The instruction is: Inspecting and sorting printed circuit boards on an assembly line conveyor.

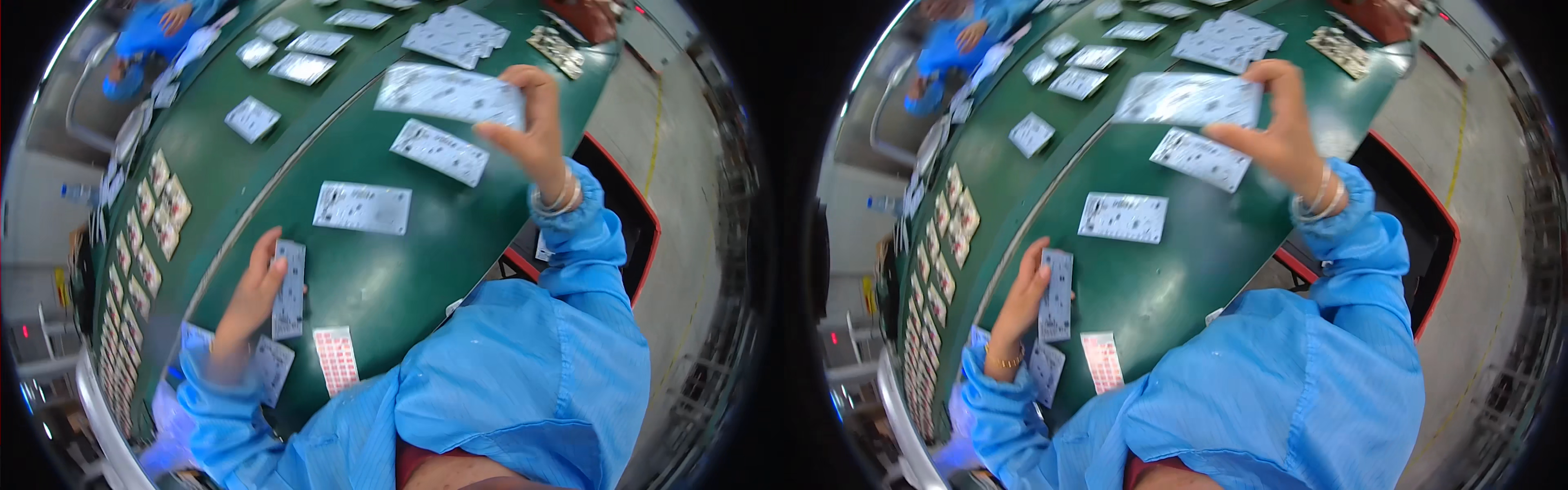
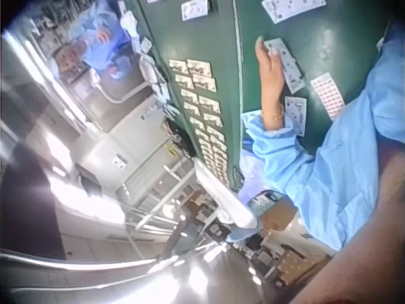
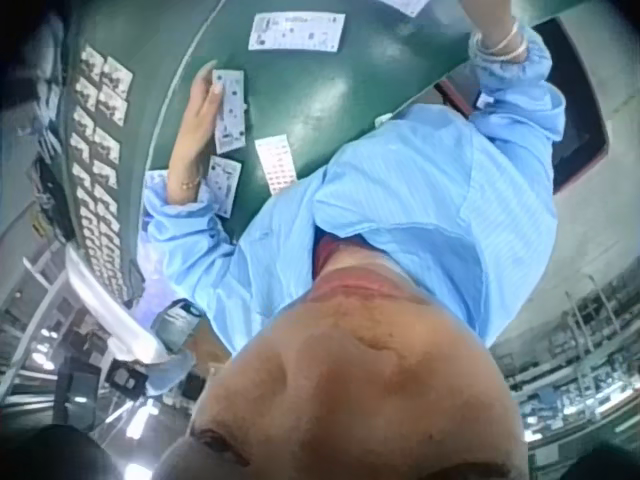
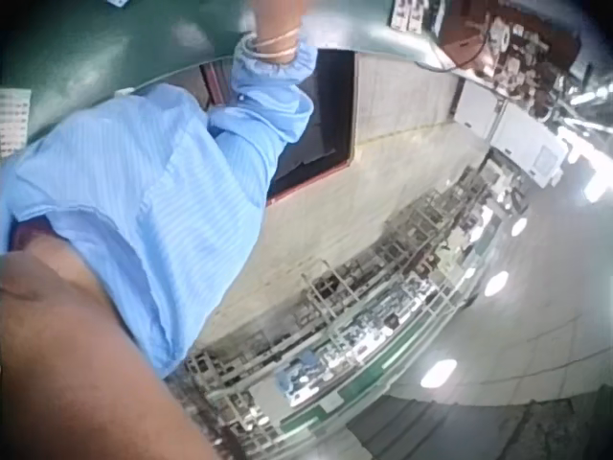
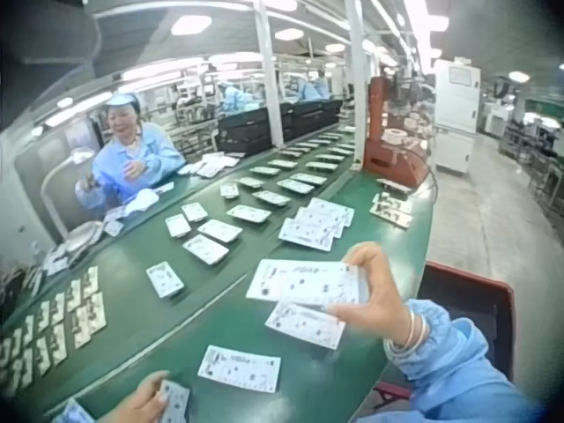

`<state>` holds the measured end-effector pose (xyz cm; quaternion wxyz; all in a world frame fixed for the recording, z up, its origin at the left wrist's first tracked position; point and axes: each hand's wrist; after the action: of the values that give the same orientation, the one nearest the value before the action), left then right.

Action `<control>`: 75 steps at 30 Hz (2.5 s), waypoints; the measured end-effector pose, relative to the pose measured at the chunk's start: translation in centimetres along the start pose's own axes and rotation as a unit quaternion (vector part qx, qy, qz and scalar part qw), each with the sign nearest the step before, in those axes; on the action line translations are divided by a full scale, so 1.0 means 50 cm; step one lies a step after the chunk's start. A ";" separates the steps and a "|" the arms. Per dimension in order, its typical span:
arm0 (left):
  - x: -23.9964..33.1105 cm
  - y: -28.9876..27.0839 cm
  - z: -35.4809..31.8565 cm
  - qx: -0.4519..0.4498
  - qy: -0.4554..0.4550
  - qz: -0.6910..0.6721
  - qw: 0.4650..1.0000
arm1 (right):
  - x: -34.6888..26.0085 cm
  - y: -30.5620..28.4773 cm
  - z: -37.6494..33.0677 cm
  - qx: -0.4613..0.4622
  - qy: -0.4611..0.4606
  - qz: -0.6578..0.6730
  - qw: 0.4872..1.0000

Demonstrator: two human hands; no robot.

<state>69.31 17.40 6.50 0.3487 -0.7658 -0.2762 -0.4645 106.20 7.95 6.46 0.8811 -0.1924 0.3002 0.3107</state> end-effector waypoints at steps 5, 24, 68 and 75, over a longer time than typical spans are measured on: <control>0.012 -0.027 0.017 0.078 0.138 0.326 0.932 | 0.064 -0.021 -0.021 0.054 0.061 -0.159 0.984; -0.020 0.089 -0.197 0.035 0.309 0.494 0.812 | -0.023 -0.012 -0.147 0.024 -0.021 -0.218 0.976; -0.045 0.144 -0.217 0.205 0.115 -0.032 0.972 | -0.240 0.215 -0.296 -0.252 0.135 0.281 0.916; -0.033 0.149 -0.213 0.182 0.029 -0.105 0.977 | -0.229 0.208 -0.300 -0.236 0.121 0.288 0.920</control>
<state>68.66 4.32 6.39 0.4392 -0.6425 -0.4249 -0.4623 85.97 2.76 1.10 0.6392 -0.3363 0.3647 0.5877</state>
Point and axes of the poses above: each hand's wrist, its own z-axis towards the middle knuckle, its own y-axis out of the palm, x = y × z, and after that the axes turned 13 degrees about x, right-handed
